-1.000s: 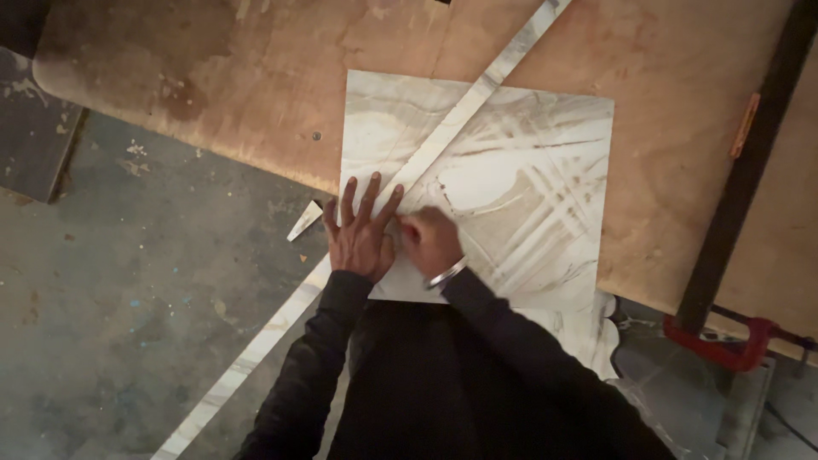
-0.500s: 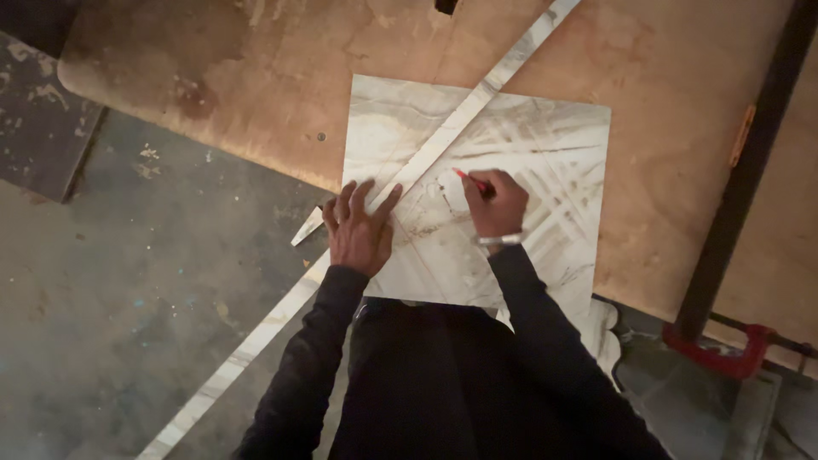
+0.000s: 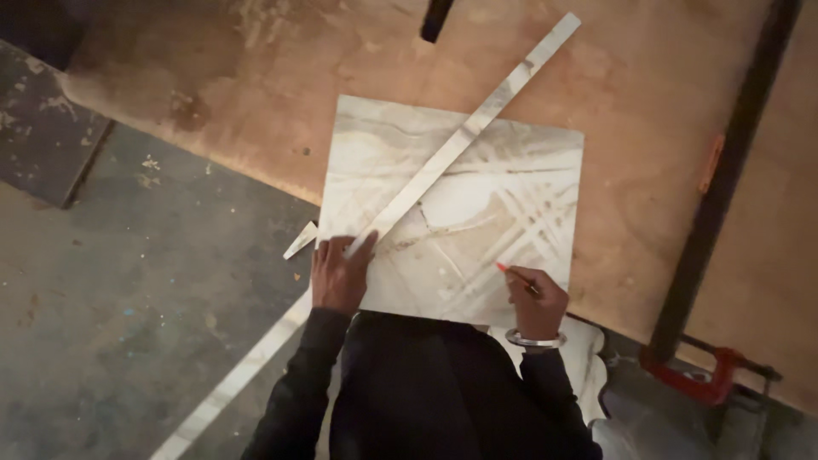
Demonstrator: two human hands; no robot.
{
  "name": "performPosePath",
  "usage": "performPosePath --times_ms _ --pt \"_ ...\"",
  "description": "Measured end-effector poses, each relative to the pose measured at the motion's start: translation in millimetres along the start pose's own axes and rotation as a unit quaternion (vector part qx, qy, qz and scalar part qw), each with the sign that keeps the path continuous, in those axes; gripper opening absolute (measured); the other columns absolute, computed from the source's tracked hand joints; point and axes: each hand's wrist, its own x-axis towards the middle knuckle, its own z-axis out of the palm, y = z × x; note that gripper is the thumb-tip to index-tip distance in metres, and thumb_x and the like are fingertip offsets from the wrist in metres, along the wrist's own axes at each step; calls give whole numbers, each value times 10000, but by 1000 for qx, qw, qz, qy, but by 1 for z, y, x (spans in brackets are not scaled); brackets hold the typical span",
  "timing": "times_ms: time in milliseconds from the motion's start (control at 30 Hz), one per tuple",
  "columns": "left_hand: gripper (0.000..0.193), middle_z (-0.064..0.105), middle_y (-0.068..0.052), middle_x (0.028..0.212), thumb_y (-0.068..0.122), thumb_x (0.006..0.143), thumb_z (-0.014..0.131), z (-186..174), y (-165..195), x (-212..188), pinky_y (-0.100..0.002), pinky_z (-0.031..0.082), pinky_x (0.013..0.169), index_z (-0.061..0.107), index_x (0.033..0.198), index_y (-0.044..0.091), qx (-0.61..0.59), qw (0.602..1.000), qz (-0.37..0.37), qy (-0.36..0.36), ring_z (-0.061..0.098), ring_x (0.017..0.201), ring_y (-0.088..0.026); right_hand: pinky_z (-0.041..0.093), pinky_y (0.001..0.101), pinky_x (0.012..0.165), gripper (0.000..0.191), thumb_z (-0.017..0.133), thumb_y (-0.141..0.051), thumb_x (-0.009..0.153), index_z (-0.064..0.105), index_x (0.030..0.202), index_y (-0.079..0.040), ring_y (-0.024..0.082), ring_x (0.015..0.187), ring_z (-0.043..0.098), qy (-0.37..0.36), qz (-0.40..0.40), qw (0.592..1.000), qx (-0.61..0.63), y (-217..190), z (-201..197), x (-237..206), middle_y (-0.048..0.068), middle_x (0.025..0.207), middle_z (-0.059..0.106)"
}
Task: The person uses a straightedge and a red marker to draw multiple intersecting lines on a square marble tile. They repeatedly reposition the straightedge and draw lines across the tile surface, creating a grid of red marks.
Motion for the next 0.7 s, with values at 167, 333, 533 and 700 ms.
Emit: performPosePath --times_ms 167,333,533,700 --pt "585 601 -115 1105 -3 819 643 -20 26 -28 -453 468 900 698 1343 251 -14 999 39 -18 571 1014 -322 515 241 583 130 759 -67 891 772 990 16 76 620 623 45 27 999 3 6 -22 -7 47 771 716" --pt "726 572 -158 1158 -68 719 588 -28 34 -28 -472 467 956 663 1377 228 -12 996 65 -52 554 1065 -351 491 239 573 125 769 -63 896 777 993 15 81 611 615 12 40 999 6 8 -26 -6 53 734 706" --pt "716 575 -156 1178 -62 775 576 4 43 -10 -468 460 932 659 1418 245 0 992 97 -76 548 1060 -340 484 233 556 140 782 -66 883 779 999 12 68 614 602 -17 20 1000 11 -3 -19 2 39 734 706" --pt "678 576 -131 1154 -35 788 594 35 64 -12 -464 466 935 657 1397 257 -19 990 117 -80 545 1057 -332 494 227 560 126 769 -65 882 773 982 12 64 608 619 12 3 1000 16 -12 -27 5 30 734 710"
